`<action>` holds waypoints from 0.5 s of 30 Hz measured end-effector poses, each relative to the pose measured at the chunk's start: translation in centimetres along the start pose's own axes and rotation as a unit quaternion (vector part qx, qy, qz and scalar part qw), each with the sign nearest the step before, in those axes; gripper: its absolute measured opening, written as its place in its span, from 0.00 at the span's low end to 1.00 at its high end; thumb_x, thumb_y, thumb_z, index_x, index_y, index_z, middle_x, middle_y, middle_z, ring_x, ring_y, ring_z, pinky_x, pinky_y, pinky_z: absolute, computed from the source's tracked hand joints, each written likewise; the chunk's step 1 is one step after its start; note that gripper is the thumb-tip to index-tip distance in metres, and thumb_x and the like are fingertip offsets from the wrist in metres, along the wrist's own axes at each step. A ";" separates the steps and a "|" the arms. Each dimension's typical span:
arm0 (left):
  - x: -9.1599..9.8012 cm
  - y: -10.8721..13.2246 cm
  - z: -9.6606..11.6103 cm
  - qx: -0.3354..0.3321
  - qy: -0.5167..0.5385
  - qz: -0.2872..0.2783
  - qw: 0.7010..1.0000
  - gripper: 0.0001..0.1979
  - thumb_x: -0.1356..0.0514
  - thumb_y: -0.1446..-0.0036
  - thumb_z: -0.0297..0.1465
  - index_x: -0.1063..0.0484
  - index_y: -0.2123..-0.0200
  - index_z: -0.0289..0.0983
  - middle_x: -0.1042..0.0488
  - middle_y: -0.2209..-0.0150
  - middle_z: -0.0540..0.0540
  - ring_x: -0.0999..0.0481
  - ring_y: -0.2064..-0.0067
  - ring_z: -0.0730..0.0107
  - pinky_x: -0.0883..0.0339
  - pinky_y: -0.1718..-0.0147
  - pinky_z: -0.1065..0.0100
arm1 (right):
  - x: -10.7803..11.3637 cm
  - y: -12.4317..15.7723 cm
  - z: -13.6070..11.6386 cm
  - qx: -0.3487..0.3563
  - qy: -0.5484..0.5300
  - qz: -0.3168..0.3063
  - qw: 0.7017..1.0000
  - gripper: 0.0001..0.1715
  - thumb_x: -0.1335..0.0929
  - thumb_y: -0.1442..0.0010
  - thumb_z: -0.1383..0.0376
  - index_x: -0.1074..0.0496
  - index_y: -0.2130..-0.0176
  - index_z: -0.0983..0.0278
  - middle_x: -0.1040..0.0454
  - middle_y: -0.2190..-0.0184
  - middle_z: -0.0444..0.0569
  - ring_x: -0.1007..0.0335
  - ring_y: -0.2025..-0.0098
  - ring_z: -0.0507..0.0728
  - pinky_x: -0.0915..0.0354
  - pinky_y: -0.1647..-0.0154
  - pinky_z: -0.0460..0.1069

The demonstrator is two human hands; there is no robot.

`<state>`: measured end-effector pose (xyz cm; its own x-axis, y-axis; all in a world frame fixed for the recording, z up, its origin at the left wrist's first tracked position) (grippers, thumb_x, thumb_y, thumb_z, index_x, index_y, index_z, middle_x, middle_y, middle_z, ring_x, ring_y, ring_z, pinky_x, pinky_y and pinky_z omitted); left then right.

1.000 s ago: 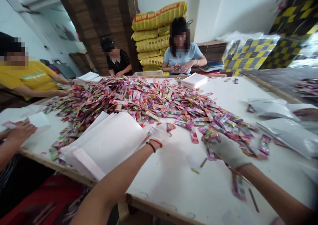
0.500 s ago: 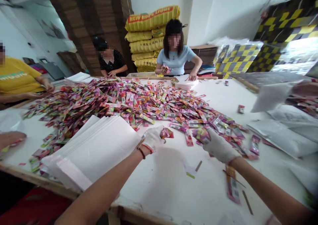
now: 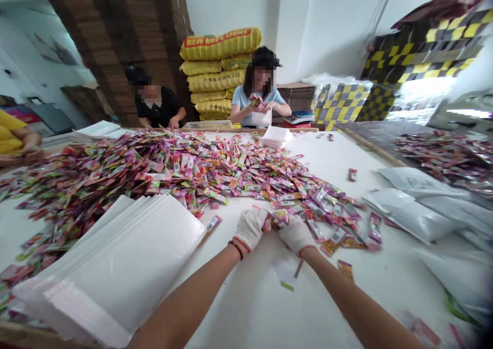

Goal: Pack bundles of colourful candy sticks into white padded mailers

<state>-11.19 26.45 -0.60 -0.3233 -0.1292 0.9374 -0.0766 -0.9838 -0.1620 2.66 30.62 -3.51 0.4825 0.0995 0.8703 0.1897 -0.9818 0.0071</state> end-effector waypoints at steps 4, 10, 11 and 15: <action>1.5 4.4 -1.0 0.044 0.081 0.085 0.992 0.15 0.39 0.56 0.26 0.30 0.61 0.38 0.26 0.65 0.44 0.29 0.59 0.60 0.44 0.48 0.55 | 1.6 4.1 0.8 0.048 -0.112 0.092 0.988 0.14 0.36 0.54 0.65 0.30 0.64 0.63 0.25 0.68 0.52 0.30 0.65 0.58 0.35 0.63 0.50; -1.6 7.6 -0.3 0.242 0.588 0.125 0.761 0.16 0.38 0.60 0.26 0.31 0.62 0.35 0.25 0.65 0.45 0.26 0.64 0.65 0.32 0.60 0.63 | -1.5 7.9 0.8 -0.068 -0.383 -0.050 0.920 0.14 0.32 0.56 0.58 0.32 0.68 0.63 0.28 0.77 0.46 0.35 0.77 0.54 0.37 0.77 0.48; -2.1 7.7 0.8 0.244 0.640 0.114 0.720 0.16 0.37 0.59 0.28 0.31 0.63 0.35 0.25 0.66 0.45 0.26 0.65 0.65 0.31 0.61 0.64 | -1.9 8.6 -0.1 -0.068 -0.419 -0.079 0.902 0.16 0.32 0.55 0.55 0.32 0.69 0.64 0.28 0.78 0.46 0.36 0.78 0.54 0.37 0.78 0.48; -1.6 8.4 5.4 0.204 0.784 0.081 0.581 0.20 0.38 0.54 0.44 0.30 0.64 0.34 0.25 0.64 0.44 0.26 0.60 0.64 0.32 0.57 0.64 | -1.1 11.0 -1.8 -0.048 -0.482 -0.081 0.871 0.25 0.27 0.63 0.54 0.30 0.66 0.65 0.26 0.74 0.48 0.33 0.74 0.55 0.34 0.73 0.50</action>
<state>-6.21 17.70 -1.84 -0.7817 -0.2666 -0.5638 0.2006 -0.9635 0.1774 2.67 19.42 -3.55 0.9587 0.2821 0.0376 0.2719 -0.9469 0.1719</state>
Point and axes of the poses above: each hand's wrist, its own y-axis away from the middle knuckle, its own x-axis out of the back of the hand, z = x × y, the point moved 10 cm from there along -y, towards the middle knuckle
